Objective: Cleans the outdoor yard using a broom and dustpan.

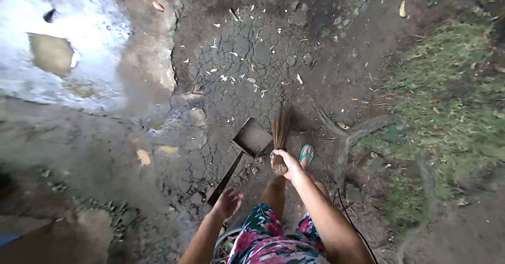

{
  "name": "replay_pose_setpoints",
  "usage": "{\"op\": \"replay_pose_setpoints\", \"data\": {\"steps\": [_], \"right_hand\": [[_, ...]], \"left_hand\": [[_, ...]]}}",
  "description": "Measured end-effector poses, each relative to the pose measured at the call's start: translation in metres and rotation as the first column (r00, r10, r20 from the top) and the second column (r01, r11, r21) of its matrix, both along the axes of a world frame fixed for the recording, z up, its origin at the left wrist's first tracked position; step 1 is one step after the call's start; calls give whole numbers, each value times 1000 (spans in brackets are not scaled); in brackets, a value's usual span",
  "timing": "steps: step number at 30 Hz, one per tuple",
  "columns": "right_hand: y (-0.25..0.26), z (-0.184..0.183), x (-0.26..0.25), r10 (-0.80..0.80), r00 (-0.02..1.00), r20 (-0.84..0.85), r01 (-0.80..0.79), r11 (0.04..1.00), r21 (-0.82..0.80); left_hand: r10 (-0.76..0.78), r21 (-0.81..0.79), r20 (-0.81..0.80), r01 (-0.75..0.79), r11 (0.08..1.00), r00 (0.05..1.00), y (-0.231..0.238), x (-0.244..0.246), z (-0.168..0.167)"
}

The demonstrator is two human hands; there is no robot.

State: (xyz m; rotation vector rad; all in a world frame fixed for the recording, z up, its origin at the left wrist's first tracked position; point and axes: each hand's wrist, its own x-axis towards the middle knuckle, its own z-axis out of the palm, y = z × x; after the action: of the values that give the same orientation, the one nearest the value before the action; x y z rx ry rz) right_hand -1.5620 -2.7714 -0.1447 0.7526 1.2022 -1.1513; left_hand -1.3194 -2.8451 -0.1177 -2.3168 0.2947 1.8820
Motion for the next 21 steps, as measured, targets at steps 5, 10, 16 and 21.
{"op": "replay_pose_setpoints", "data": {"steps": [5,10,16,21], "right_hand": [[42,23,-49,206,911,-357,-174,977,120],[96,-8,-142,322,756,-570,-35,890,455],[131,-59,-251,346,863,-367,-133,858,497],[153,-5,-280,472,768,-433,-433,881,191]], "left_hand": [[-645,131,-25,642,755,764,27,-11,-16],[-983,-23,-179,999,-42,-46,21,-105,-11],[-853,-117,86,845,-522,-515,-9,-276,25],[-743,-97,219,743,-662,-633,-18,-375,17]]}}
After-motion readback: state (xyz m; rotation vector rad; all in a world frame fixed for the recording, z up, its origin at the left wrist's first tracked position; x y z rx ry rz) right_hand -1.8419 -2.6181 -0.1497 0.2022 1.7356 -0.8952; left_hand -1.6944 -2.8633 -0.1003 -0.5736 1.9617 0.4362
